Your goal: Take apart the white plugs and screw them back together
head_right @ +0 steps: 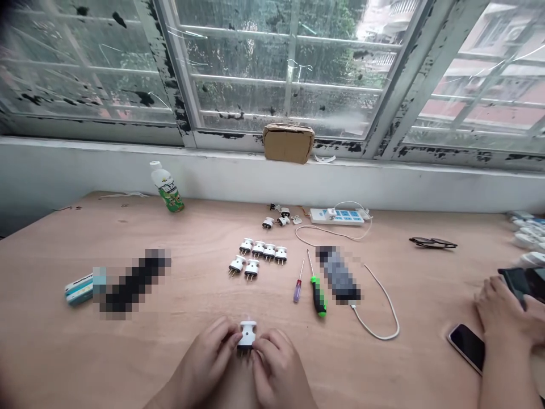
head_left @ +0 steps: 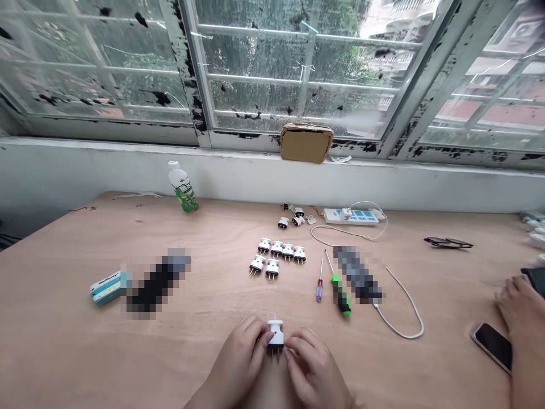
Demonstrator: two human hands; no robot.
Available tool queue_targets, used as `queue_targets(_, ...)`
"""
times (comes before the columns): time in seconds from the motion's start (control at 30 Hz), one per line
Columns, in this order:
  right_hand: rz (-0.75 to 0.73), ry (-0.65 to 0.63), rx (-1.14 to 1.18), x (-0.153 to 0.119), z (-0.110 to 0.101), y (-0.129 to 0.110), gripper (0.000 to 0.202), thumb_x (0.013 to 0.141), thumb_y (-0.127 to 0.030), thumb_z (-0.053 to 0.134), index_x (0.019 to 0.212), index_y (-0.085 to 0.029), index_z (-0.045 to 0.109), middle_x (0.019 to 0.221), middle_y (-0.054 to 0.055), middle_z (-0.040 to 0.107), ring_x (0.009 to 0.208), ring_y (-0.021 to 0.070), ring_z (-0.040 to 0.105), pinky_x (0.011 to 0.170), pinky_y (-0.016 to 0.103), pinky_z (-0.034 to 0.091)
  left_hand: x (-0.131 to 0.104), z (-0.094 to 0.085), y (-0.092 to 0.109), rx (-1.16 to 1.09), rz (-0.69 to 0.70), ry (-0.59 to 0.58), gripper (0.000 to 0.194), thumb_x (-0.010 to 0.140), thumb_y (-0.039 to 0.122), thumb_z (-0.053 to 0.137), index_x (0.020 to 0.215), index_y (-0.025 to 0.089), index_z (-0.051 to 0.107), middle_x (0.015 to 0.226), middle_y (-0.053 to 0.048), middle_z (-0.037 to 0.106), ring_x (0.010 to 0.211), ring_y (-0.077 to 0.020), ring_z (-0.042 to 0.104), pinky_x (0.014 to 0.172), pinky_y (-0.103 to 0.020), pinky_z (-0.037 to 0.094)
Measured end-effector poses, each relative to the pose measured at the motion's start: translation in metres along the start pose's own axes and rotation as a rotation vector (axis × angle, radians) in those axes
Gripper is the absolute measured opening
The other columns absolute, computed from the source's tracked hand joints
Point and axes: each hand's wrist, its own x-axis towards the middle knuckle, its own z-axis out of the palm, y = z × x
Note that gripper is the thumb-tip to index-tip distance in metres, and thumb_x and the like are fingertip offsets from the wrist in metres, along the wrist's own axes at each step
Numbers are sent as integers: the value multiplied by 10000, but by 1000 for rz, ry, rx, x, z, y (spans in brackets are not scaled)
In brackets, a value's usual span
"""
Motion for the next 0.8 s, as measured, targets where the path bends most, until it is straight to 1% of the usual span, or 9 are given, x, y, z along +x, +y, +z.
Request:
queue_targets(0.07, 38, -4, -13, -3, -1, 6, 203, 924, -113, 444, 940, -206, 624, 862, 54, 629, 806, 177, 595, 716, 281, 485, 4, 0, -3, 36, 19, -8, 254, 1004, 260, 404, 852, 210, 601, 877, -34, 647, 823, -176, 624, 748, -301, 500)
queue_targets(0.13, 75, -10, -27, -7, -2, 10, 198, 928, -128, 442, 900, -201, 624, 818, 50, 620, 774, 175, 587, 697, 276, 473, 7, 1, -5, 117, 77, -9, 238, 989, 208, 413, 842, 207, 601, 876, -34, 645, 828, -180, 619, 744, -314, 506)
queue_targets(0.23, 96, -5, -37, -10, -1, 13, 191, 925, -140, 444, 871, -199, 617, 770, 40, 605, 729, 169, 574, 673, 271, 455, 9, 5, -8, 271, 168, 4, 223, 952, 142, 430, 819, 209, 596, 848, -24, 634, 799, -184, 607, 698, -336, 510)
queue_targets(0.3, 93, 6, -45, -12, 1, 15, 181, 920, -143, 448, 848, -200, 604, 753, 34, 600, 714, 165, 569, 667, 268, 446, 10, 8, -9, 360, 225, 28, 274, 970, 171, 381, 822, 219, 606, 827, -18, 624, 779, -185, 604, 659, -351, 510)
queue_targets(0.43, 70, 27, -64, -14, 2, 17, 167, 909, -139, 454, 825, -204, 583, 732, 27, 599, 689, 159, 566, 650, 261, 431, 13, 14, -10, 489, 331, 57, 524, 1031, 325, 155, 827, 237, 630, 790, -21, 615, 732, -173, 602, 607, -380, 512)
queue_targets(0.5, 68, 31, -60, -14, 1, 18, 164, 902, -132, 457, 826, -208, 582, 733, 24, 602, 686, 156, 569, 651, 259, 429, 17, 14, -8, 570, 365, 31, 588, 1033, 346, 101, 814, 226, 633, 787, -34, 624, 725, -174, 608, 605, -401, 517)
queue_targets(0.6, 60, 37, -47, -14, 0, 17, 160, 890, -128, 462, 817, -212, 577, 719, 16, 598, 674, 151, 569, 643, 254, 426, 25, 13, -4, 677, 424, -1, 608, 1036, 315, 96, 758, 205, 627, 763, -55, 632, 736, -185, 630, 586, -408, 511)
queue_targets(0.7, 48, 45, -40, -14, -2, 17, 156, 882, -131, 466, 817, -212, 582, 706, 15, 595, 658, 151, 566, 626, 251, 425, 33, 10, -1, 691, 473, -33, 570, 1042, 288, 151, 747, 199, 630, 740, -53, 642, 750, -182, 653, 563, -382, 494)
queue_targets(0.8, 62, 43, -27, -14, -3, 17, 155, 873, -129, 473, 821, -211, 594, 713, 20, 606, 664, 152, 575, 628, 248, 433, 39, 5, -1, 691, 518, -105, 537, 1047, 289, 186, 769, 199, 637, 741, -39, 655, 747, -167, 658, 558, -357, 486)
